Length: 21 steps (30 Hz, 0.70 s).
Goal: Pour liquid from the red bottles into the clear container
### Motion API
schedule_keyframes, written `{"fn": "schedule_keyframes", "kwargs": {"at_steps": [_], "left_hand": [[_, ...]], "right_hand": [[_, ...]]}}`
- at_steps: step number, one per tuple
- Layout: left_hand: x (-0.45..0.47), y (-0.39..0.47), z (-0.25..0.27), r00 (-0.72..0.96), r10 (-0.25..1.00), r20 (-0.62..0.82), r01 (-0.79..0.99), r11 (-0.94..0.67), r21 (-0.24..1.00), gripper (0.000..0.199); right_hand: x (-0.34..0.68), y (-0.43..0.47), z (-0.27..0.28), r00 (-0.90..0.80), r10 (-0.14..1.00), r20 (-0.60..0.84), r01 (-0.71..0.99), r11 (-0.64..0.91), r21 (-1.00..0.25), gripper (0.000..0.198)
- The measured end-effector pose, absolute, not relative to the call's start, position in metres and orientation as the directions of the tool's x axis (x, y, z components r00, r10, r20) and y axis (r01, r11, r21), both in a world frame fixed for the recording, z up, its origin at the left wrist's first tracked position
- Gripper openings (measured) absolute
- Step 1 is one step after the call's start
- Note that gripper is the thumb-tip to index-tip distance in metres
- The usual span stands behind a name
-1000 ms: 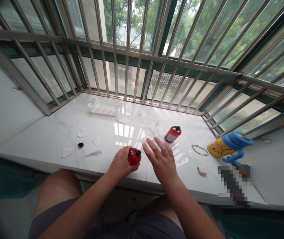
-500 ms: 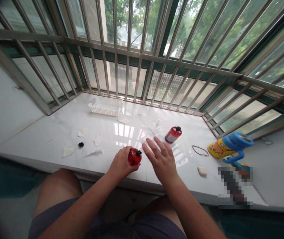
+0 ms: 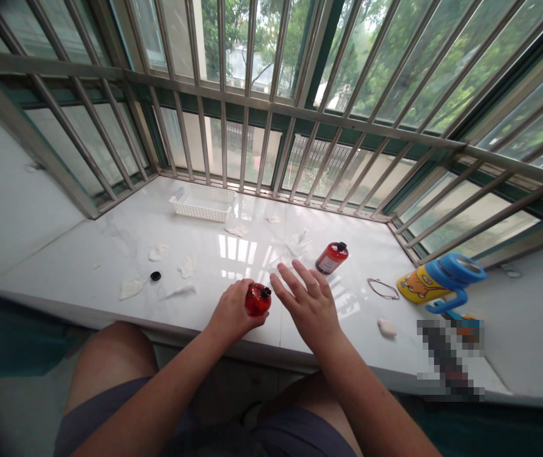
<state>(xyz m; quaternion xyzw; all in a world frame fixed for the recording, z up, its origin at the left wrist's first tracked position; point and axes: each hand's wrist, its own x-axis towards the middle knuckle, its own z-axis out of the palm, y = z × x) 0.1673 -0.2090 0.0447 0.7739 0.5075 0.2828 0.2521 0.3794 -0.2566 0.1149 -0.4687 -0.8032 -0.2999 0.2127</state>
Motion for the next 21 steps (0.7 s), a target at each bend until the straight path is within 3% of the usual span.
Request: {"fn": "schedule_keyframes", "kwargs": {"at_steps": [21], "left_hand": [[0.167, -0.209, 0.046, 0.322, 0.929, 0.18, 0.631, -0.353, 0.691, 0.067]], "right_hand": [[0.376, -0.256, 0.126, -0.515, 0.611, 0.602, 0.857, 0.387, 0.34, 0.049]]}}
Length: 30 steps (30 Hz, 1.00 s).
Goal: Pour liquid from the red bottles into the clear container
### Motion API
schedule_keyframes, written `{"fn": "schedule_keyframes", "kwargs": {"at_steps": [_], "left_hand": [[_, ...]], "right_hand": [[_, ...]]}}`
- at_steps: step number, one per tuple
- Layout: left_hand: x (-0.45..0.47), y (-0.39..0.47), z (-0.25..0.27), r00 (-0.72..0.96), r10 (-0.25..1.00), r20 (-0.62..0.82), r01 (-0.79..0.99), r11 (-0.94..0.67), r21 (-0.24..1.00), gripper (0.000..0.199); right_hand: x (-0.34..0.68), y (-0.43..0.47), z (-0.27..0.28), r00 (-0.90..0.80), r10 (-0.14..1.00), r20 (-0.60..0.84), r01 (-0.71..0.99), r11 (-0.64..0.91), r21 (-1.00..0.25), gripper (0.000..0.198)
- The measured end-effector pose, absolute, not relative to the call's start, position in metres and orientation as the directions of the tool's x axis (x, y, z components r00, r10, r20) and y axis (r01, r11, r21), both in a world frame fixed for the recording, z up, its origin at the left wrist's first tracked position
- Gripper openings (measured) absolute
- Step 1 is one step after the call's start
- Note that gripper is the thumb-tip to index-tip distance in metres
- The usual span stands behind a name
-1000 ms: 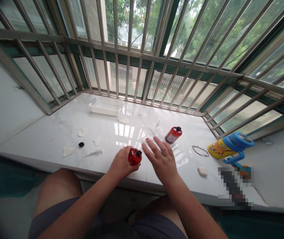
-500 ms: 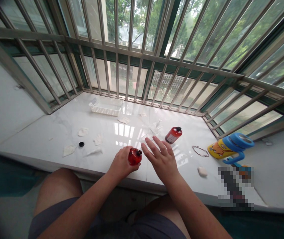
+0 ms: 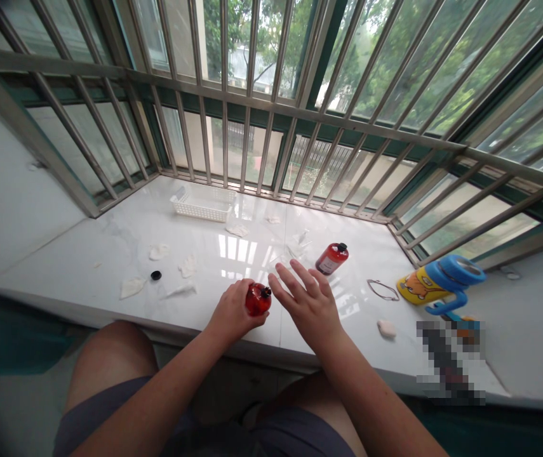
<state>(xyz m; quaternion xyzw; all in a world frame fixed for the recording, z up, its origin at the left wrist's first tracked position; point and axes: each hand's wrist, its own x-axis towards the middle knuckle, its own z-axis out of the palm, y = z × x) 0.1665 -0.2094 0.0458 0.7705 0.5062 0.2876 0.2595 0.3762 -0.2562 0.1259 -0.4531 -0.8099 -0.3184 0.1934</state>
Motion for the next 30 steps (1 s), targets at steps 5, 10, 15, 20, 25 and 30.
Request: {"fn": "schedule_keyframes", "kwargs": {"at_steps": [5, 10, 15, 20, 25, 30], "left_hand": [[0.166, -0.21, 0.047, 0.325, 0.93, 0.171, 0.627, -0.347, 0.697, 0.066], [0.166, -0.21, 0.045, 0.325, 0.928, 0.18, 0.622, -0.353, 0.699, 0.066], [0.167, -0.209, 0.045, 0.323, 0.932, 0.166, 0.626, -0.342, 0.701, 0.067], [0.167, -0.208, 0.046, 0.321, 0.936, 0.148, 0.627, -0.326, 0.707, 0.067], [0.166, -0.209, 0.045, 0.323, 0.934, 0.151, 0.622, -0.33, 0.711, 0.067], [0.166, -0.209, 0.045, 0.323, 0.933, 0.158, 0.617, -0.334, 0.713, 0.066]], "right_hand": [[0.374, -0.257, 0.129, -0.529, 0.61, 0.59, 0.849, 0.388, 0.359, 0.049], [0.373, -0.256, 0.131, -0.541, 0.596, 0.593, 0.841, 0.397, 0.369, 0.046], [0.373, -0.257, 0.133, -0.546, 0.602, 0.582, 0.837, 0.409, 0.363, 0.047], [0.371, -0.258, 0.136, -0.553, 0.594, 0.584, 0.833, 0.421, 0.36, 0.045], [0.37, -0.258, 0.138, -0.557, 0.586, 0.589, 0.83, 0.414, 0.373, 0.043], [0.368, -0.257, 0.139, -0.558, 0.58, 0.593, 0.829, 0.413, 0.376, 0.043]]}}
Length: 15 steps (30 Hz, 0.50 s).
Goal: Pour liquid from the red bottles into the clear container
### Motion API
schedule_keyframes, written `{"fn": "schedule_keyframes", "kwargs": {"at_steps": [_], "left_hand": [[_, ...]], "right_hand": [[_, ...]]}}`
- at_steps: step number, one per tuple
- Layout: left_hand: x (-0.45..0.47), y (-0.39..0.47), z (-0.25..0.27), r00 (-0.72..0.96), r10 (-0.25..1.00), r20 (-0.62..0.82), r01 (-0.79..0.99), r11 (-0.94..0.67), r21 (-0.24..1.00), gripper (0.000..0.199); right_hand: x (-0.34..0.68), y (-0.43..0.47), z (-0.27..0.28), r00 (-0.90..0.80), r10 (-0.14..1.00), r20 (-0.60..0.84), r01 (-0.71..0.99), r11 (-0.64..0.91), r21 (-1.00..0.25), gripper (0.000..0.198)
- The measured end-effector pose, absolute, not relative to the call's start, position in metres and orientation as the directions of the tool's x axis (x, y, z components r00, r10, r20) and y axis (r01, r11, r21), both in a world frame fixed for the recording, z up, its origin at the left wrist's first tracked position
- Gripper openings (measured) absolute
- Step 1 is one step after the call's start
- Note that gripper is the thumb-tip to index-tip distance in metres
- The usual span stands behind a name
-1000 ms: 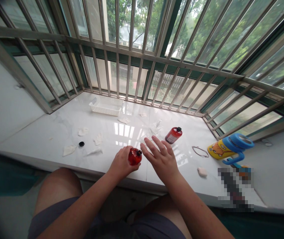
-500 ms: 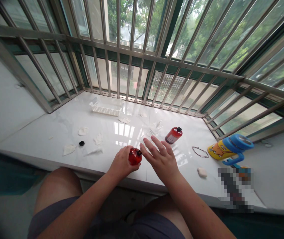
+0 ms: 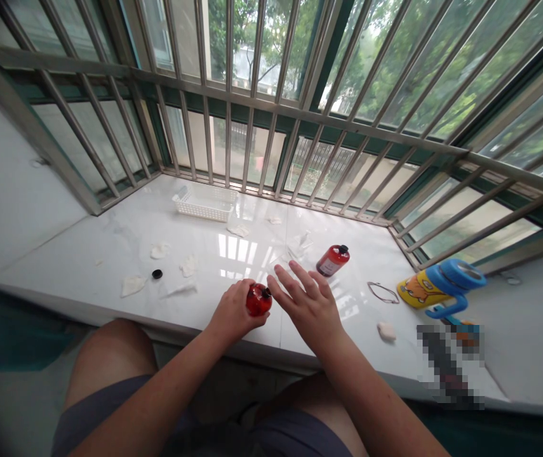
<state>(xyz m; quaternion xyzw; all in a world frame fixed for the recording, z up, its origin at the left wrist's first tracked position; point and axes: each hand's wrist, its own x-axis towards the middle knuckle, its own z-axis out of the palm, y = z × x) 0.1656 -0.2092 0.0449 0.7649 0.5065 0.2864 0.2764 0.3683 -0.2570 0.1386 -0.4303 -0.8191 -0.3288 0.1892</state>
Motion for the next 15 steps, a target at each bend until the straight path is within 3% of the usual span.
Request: {"fn": "schedule_keyframes", "kwargs": {"at_steps": [15], "left_hand": [[0.1649, -0.2089, 0.0422, 0.321, 0.93, 0.178, 0.611, -0.347, 0.711, 0.067]], "right_hand": [[0.367, -0.2578, 0.1353, -0.57, 0.588, 0.574, 0.822, 0.423, 0.382, 0.049]]}}
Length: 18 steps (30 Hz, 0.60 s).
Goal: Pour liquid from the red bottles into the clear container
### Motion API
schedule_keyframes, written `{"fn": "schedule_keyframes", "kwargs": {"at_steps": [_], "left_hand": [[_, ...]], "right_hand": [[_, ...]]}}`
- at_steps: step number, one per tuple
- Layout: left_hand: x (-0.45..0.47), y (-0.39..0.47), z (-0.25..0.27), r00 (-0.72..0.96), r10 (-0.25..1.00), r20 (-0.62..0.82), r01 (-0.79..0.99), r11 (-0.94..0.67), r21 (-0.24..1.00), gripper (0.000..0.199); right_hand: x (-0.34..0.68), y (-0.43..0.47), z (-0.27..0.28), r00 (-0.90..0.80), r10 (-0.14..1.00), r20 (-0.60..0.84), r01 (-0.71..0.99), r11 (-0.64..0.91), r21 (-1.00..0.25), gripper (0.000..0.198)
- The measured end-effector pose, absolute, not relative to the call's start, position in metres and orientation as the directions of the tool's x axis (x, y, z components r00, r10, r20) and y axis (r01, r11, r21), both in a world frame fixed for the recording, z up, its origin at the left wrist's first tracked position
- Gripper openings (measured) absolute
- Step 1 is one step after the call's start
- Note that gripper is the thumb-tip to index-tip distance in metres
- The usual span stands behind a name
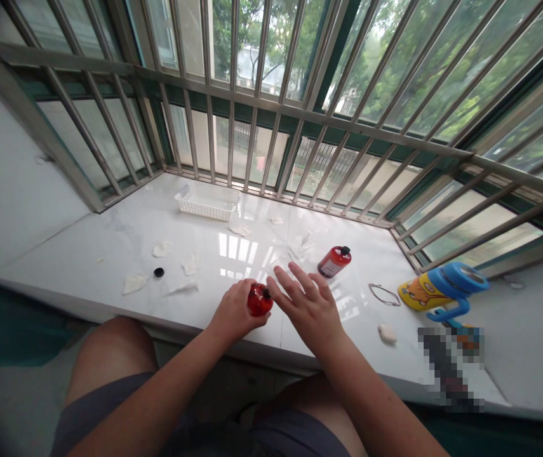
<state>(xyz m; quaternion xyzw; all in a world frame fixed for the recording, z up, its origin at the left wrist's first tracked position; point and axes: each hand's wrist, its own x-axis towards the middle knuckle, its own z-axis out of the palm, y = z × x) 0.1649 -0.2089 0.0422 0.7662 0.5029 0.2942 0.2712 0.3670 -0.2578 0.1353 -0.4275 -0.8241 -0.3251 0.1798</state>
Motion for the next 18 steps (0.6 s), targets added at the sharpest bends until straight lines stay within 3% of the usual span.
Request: {"fn": "schedule_keyframes", "kwargs": {"at_steps": [18], "left_hand": [[0.1646, -0.209, 0.0398, 0.315, 0.929, 0.196, 0.6, -0.355, 0.717, 0.065]], "right_hand": [[0.3655, -0.2585, 0.1425, -0.606, 0.585, 0.539, 0.795, 0.43, 0.429, 0.056]]}}
